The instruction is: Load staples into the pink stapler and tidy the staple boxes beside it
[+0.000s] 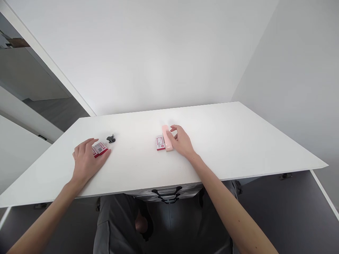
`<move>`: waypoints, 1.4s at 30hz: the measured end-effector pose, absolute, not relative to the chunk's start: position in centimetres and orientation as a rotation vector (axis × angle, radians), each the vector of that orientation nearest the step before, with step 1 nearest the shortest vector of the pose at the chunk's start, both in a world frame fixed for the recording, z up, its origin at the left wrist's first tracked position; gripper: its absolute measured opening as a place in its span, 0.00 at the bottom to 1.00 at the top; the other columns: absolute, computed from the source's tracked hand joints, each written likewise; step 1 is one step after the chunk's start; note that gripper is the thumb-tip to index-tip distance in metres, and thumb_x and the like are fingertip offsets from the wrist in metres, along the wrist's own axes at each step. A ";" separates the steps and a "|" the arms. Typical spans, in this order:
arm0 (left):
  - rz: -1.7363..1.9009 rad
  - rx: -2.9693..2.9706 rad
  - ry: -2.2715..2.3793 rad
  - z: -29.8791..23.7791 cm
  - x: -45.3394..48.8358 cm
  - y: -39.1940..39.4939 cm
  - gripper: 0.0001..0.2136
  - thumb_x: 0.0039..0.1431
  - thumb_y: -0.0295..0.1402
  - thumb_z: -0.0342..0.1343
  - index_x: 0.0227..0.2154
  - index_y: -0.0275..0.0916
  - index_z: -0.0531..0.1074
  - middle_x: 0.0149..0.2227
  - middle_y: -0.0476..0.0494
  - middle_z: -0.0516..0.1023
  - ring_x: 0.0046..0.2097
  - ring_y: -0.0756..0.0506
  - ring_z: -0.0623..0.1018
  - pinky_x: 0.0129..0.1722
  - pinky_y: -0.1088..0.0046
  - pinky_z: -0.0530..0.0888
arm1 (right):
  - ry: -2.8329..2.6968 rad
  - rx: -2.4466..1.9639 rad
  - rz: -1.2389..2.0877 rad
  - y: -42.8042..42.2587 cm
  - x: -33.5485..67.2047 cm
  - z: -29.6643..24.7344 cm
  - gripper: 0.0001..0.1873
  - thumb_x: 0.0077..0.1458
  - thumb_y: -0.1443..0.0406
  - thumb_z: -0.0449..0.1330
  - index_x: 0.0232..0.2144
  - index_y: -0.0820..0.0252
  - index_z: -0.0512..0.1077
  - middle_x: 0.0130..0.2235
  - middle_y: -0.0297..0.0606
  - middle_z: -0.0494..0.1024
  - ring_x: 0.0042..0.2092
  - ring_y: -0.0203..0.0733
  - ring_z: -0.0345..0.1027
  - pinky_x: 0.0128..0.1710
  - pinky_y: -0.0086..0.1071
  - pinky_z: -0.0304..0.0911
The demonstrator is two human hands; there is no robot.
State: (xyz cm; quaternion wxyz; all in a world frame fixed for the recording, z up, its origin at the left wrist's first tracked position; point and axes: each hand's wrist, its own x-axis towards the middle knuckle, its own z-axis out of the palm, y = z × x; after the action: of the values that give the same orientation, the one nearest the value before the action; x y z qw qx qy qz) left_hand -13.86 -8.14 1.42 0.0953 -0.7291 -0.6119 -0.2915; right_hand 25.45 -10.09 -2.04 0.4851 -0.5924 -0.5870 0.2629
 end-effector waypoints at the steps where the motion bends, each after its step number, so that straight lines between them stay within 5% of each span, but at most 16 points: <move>1: -0.836 -2.153 -1.889 1.6 -14.7 -8.1 0.33 0.61 0.53 0.57 0.63 0.39 0.66 0.66 0.30 0.68 0.67 0.26 0.64 0.66 0.42 0.61 | -1.429 -1.441 0.640 -10.1 25.4 -2.0 0.26 0.68 0.44 0.53 0.58 0.51 0.67 0.55 0.42 0.76 0.34 0.41 0.70 0.38 0.41 0.69; 8: -0.770 -2.300 -2.190 1.7 -17.3 -8.0 0.39 0.60 0.60 0.56 0.67 0.40 0.60 0.65 0.34 0.71 0.64 0.29 0.69 0.63 0.47 0.68 | -1.434 -1.439 0.655 -10.3 25.4 -1.9 0.26 0.68 0.44 0.53 0.58 0.52 0.67 0.55 0.42 0.76 0.34 0.40 0.70 0.38 0.40 0.68; 25: -0.828 -2.720 -1.532 1.3 -9.3 -10.5 0.28 0.65 0.52 0.59 0.62 0.45 0.65 0.58 0.37 0.76 0.60 0.33 0.74 0.60 0.51 0.71 | -1.437 -1.451 0.661 -10.4 25.4 -1.9 0.27 0.68 0.44 0.53 0.58 0.53 0.67 0.55 0.42 0.76 0.35 0.40 0.70 0.38 0.40 0.68; 42: -0.988 -3.007 -1.251 -0.1 2.5 -6.6 0.28 0.65 0.44 0.62 0.65 0.47 0.62 0.58 0.40 0.76 0.60 0.35 0.73 0.59 0.51 0.72 | -1.450 -1.478 0.632 -9.9 25.5 -1.9 0.26 0.68 0.44 0.52 0.56 0.52 0.68 0.54 0.42 0.77 0.35 0.41 0.72 0.38 0.39 0.69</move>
State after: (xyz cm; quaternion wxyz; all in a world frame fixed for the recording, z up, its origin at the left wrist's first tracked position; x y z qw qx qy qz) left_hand 2.52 -6.56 -0.11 -0.1304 -0.8759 -0.3645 -0.2879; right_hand 25.48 -9.90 -1.86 0.4693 -0.6030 -0.5913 0.2579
